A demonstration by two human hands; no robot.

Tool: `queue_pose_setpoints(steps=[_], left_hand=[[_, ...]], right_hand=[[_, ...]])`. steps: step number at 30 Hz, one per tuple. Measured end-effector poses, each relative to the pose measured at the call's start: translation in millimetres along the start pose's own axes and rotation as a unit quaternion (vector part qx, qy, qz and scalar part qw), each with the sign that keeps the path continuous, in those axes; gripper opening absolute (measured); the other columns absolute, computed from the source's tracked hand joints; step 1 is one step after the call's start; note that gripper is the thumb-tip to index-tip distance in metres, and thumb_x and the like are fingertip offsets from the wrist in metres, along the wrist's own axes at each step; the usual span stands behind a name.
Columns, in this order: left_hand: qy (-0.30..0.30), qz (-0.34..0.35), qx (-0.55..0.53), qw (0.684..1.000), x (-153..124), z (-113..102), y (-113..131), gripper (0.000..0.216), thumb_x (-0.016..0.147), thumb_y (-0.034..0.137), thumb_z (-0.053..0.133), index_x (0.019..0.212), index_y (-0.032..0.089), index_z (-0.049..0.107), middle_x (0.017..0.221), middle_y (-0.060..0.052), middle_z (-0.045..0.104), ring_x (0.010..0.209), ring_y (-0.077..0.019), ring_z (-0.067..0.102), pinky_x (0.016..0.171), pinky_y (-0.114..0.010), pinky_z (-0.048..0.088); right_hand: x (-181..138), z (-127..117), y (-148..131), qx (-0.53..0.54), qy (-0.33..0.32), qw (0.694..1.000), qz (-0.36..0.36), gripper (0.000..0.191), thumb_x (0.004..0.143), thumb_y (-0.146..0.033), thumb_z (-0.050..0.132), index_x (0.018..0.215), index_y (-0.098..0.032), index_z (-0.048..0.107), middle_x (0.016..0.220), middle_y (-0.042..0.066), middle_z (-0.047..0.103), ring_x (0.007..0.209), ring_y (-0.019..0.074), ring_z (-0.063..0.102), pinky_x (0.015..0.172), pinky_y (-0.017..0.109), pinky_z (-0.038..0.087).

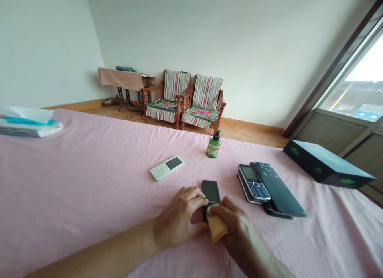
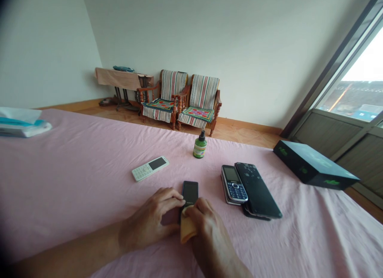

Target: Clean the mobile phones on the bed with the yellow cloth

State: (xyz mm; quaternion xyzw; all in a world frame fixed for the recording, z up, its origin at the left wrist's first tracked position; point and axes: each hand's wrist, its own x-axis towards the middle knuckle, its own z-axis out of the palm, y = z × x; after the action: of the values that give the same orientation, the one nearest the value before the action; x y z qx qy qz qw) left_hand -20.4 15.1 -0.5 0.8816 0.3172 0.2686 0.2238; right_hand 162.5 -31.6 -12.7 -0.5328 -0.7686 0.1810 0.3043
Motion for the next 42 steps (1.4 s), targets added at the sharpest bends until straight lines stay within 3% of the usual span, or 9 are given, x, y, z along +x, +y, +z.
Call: queue_pose_setpoints(steps=[4,10,14,19,23,26,32,37,42], left_hand=[[-0.004,-0.013,-0.001,1.000,-1,0,-1,0.045,0.067,0.028,0.082,0.107,0.020,0.064,0.107,-0.006,0.060,0.100,-0.0240,0.054,0.092,-0.038,0.043],[-0.007,-0.014,-0.001,1.000,-1,-2,1,0.046,0.066,0.027,0.083,0.108,0.019,0.064,0.105,-0.005,0.061,0.099,-0.0234,0.054,0.091,-0.037,0.043],[-0.009,-0.021,-0.001,1.000,-1,-2,2,0.048,0.065,0.025,0.084,0.108,0.019,0.064,0.106,-0.006,0.060,0.099,-0.0233,0.053,0.091,-0.036,0.043],[-0.013,-0.021,-0.010,1.000,-1,-3,2,0.048,0.066,0.025,0.083,0.109,0.020,0.063,0.106,-0.005,0.060,0.099,-0.0234,0.053,0.092,-0.037,0.043],[-0.003,-0.019,-0.037,0.999,0,-4,3,0.044,0.069,0.028,0.080,0.109,0.019,0.063,0.108,-0.006,0.060,0.102,-0.0239,0.053,0.093,-0.037,0.042],[0.052,-0.016,-0.093,0.994,0,-4,2,0.044,0.075,0.031,0.075,0.114,0.019,0.059,0.112,-0.008,0.058,0.107,-0.0241,0.052,0.095,-0.036,0.041],[0.108,-0.066,-0.233,0.964,3,0,2,0.037,0.083,0.038,0.065,0.114,0.018,0.059,0.096,-0.006,0.062,0.075,-0.0152,0.058,0.072,-0.027,0.048],[0.006,-0.152,-0.432,0.889,4,6,9,0.048,0.080,0.044,0.067,0.117,0.015,0.056,0.071,0.000,0.059,0.054,-0.0098,0.052,0.052,-0.021,0.041],[0.006,-0.147,-0.485,0.862,8,0,17,0.030,0.078,0.040,0.070,0.081,0.012,0.062,0.074,-0.001,0.059,0.068,-0.0119,0.053,0.064,-0.022,0.041]], right_hand=[[-3,-4,5,-0.009,0.015,1.000,0.014,0.036,0.067,0.005,0.048,0.087,-0.020,0.064,0.079,0.003,0.057,0.069,0.0171,0.056,0.059,0.025,0.041],[-7,-4,16,-0.008,0.114,0.993,0.026,0.041,0.066,-0.004,0.052,0.104,-0.018,0.056,0.091,0.006,0.058,0.073,0.0182,0.057,0.064,0.027,0.046],[-6,-8,14,0.012,0.068,0.997,0.039,0.026,0.072,-0.007,0.050,0.088,-0.021,0.066,0.083,0.005,0.060,0.071,0.0178,0.057,0.060,0.025,0.043],[1,-22,4,0.106,0.028,0.994,0.016,0.020,0.081,-0.019,0.051,0.087,-0.021,0.069,0.084,0.005,0.063,0.078,0.0191,0.058,0.067,0.026,0.042],[3,-29,1,0.219,0.049,0.969,0.105,0.031,0.088,-0.042,0.048,0.080,-0.018,0.065,0.068,0.001,0.056,0.063,0.0151,0.050,0.055,0.023,0.037],[3,-28,2,0.307,0.045,0.934,0.174,0.039,0.087,-0.053,0.050,0.079,-0.016,0.062,0.063,-0.001,0.052,0.057,0.0122,0.046,0.051,0.021,0.034],[3,-27,-3,0.394,0.001,0.901,0.182,0.041,0.082,-0.056,0.056,0.083,-0.016,0.064,0.068,0.001,0.059,0.061,0.0136,0.051,0.056,0.022,0.040],[3,-25,-3,0.404,-0.043,0.907,0.115,0.040,0.085,-0.053,0.054,0.078,-0.015,0.065,0.064,0.000,0.055,0.061,0.0119,0.047,0.057,0.021,0.037],[1,-24,-3,0.389,-0.007,0.914,0.114,0.038,0.082,-0.051,0.060,0.072,-0.015,0.064,0.061,-0.002,0.047,0.057,0.0098,0.039,0.052,0.020,0.031]])
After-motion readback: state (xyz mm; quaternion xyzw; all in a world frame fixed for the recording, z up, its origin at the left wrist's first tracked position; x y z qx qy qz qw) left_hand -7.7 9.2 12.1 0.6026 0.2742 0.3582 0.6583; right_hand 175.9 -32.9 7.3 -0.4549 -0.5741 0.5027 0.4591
